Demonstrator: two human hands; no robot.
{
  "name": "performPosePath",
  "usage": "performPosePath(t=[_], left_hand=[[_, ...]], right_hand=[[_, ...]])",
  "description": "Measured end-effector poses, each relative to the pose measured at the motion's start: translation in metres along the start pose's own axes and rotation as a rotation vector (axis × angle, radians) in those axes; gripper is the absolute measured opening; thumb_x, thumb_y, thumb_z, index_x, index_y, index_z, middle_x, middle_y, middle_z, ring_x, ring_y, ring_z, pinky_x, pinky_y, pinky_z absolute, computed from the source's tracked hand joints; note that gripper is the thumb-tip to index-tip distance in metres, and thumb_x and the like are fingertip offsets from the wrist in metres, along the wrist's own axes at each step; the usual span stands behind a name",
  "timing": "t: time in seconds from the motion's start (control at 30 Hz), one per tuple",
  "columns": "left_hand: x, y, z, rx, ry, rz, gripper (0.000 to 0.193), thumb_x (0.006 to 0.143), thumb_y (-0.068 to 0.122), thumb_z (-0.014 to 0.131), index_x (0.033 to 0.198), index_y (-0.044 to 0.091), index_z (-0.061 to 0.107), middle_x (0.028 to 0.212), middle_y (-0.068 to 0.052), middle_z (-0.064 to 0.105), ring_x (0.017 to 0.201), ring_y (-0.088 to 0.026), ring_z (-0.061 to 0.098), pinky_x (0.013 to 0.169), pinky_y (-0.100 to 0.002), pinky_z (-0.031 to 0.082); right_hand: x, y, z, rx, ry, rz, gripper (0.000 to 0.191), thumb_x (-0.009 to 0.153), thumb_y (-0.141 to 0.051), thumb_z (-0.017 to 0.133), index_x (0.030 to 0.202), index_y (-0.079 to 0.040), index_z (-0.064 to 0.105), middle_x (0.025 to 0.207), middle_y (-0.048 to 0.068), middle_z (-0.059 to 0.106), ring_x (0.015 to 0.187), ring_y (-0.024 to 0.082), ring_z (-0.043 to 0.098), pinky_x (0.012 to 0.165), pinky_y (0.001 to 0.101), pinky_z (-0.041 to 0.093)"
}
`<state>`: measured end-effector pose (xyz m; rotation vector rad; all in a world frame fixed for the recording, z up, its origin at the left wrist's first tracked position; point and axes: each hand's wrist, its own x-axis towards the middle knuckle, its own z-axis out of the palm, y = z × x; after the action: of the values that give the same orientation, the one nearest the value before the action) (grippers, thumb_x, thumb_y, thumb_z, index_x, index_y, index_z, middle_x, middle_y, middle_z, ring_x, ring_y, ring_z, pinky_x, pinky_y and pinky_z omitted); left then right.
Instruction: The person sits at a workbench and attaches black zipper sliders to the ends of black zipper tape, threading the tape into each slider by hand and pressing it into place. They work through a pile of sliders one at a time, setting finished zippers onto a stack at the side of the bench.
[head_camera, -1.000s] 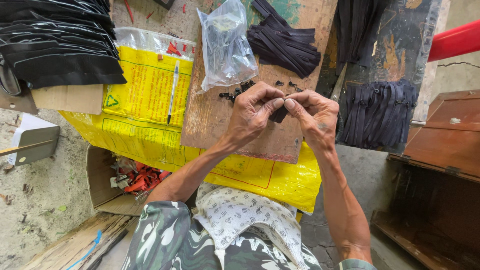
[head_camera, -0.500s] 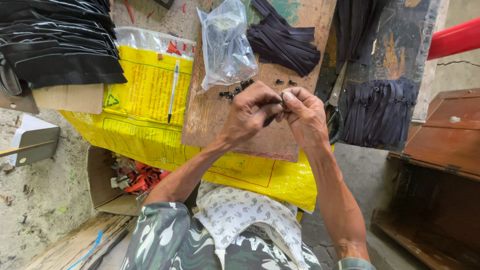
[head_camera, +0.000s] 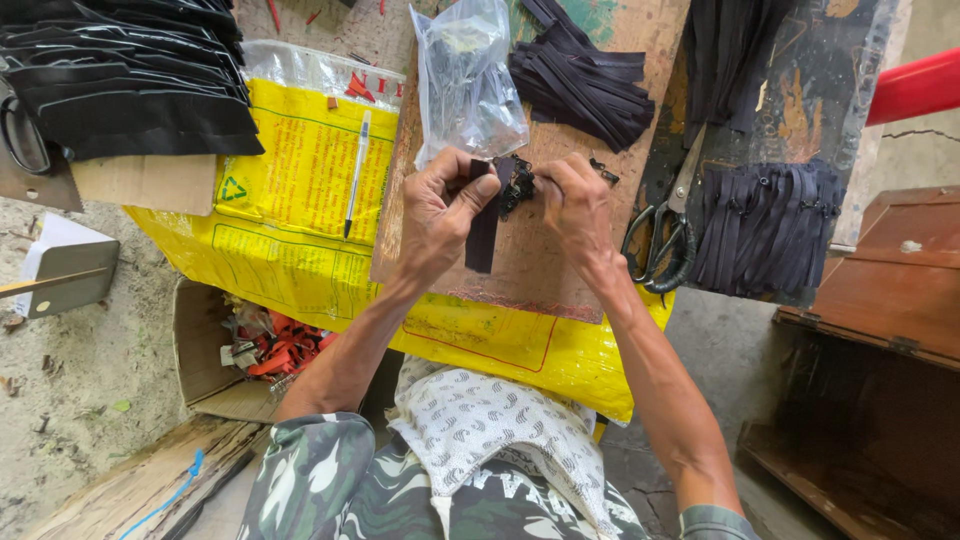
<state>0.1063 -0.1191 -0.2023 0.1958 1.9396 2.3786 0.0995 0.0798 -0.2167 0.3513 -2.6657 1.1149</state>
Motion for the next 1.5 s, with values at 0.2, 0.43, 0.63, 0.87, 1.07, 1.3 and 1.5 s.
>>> performPosePath(t=[0.2, 0.43, 0.63, 0.87, 1.07, 1.3, 1.5], left_hand=[[0.0, 0.002, 0.008, 0.055, -0.008, -0.025, 0.011, 0.1, 0.013, 0.073, 0.099, 0.004, 0.067, 0.082, 0.004, 0.065, 0.073, -0.002, 0.057, 0.065, -0.021, 0.049], [0.001, 0.002, 0.01, 0.047, -0.048, -0.113, 0.015, 0.099, 0.019, 0.07, 0.099, 0.004, 0.07, 0.078, 0.003, 0.068, 0.069, -0.003, 0.06, 0.06, -0.021, 0.051], [0.001, -0.01, 0.019, -0.037, -0.13, -0.2, 0.019, 0.101, 0.02, 0.069, 0.105, 0.003, 0.074, 0.085, 0.001, 0.07, 0.074, -0.003, 0.061, 0.065, -0.02, 0.052], [0.006, -0.027, 0.035, -0.026, -0.241, -0.128, 0.018, 0.1, 0.017, 0.071, 0.108, 0.002, 0.076, 0.091, 0.001, 0.073, 0.081, -0.004, 0.065, 0.071, -0.021, 0.055], [0.004, -0.024, 0.046, -0.101, -0.274, -0.2, 0.018, 0.099, 0.016, 0.071, 0.108, 0.0, 0.075, 0.09, 0.001, 0.074, 0.08, -0.004, 0.064, 0.072, -0.022, 0.055], [0.005, -0.019, 0.05, -0.011, -0.347, -0.285, 0.021, 0.1, 0.018, 0.068, 0.107, -0.001, 0.076, 0.083, 0.001, 0.068, 0.068, -0.004, 0.054, 0.058, -0.022, 0.045], [0.01, -0.022, 0.051, 0.027, -0.39, -0.189, 0.022, 0.099, 0.02, 0.068, 0.104, 0.0, 0.076, 0.085, 0.001, 0.073, 0.074, -0.003, 0.06, 0.065, -0.022, 0.051]], right_hand=[[0.012, -0.009, 0.004, -0.046, -0.062, 0.062, 0.013, 0.085, 0.005, 0.072, 0.096, 0.001, 0.068, 0.093, 0.018, 0.064, 0.085, 0.034, 0.065, 0.072, 0.0435, 0.052], [-0.002, 0.01, -0.01, 0.09, -0.146, 0.275, 0.008, 0.098, -0.004, 0.07, 0.102, -0.004, 0.063, 0.092, 0.006, 0.067, 0.078, 0.016, 0.065, 0.064, 0.0301, 0.057], [-0.023, 0.027, -0.04, 0.421, -0.101, 0.479, 0.009, 0.099, -0.006, 0.073, 0.104, -0.003, 0.065, 0.085, 0.003, 0.067, 0.076, 0.009, 0.062, 0.067, 0.0251, 0.052], [-0.033, 0.03, -0.056, 0.983, 0.015, 0.387, 0.012, 0.096, -0.004, 0.074, 0.107, 0.0, 0.071, 0.097, 0.01, 0.074, 0.084, 0.016, 0.069, 0.078, 0.0293, 0.059], [-0.038, 0.035, -0.057, 1.431, 0.022, 0.534, 0.018, 0.094, -0.002, 0.075, 0.111, 0.002, 0.072, 0.099, 0.016, 0.074, 0.085, 0.022, 0.073, 0.078, 0.0335, 0.062], [-0.038, 0.033, -0.058, 1.32, -0.05, 0.415, 0.017, 0.094, 0.001, 0.078, 0.11, 0.005, 0.073, 0.1, 0.016, 0.074, 0.088, 0.022, 0.073, 0.08, 0.0348, 0.063], [-0.034, 0.031, -0.061, 1.276, -0.065, 0.411, 0.017, 0.091, 0.004, 0.076, 0.107, 0.005, 0.072, 0.099, 0.016, 0.075, 0.087, 0.022, 0.075, 0.08, 0.0344, 0.064]])
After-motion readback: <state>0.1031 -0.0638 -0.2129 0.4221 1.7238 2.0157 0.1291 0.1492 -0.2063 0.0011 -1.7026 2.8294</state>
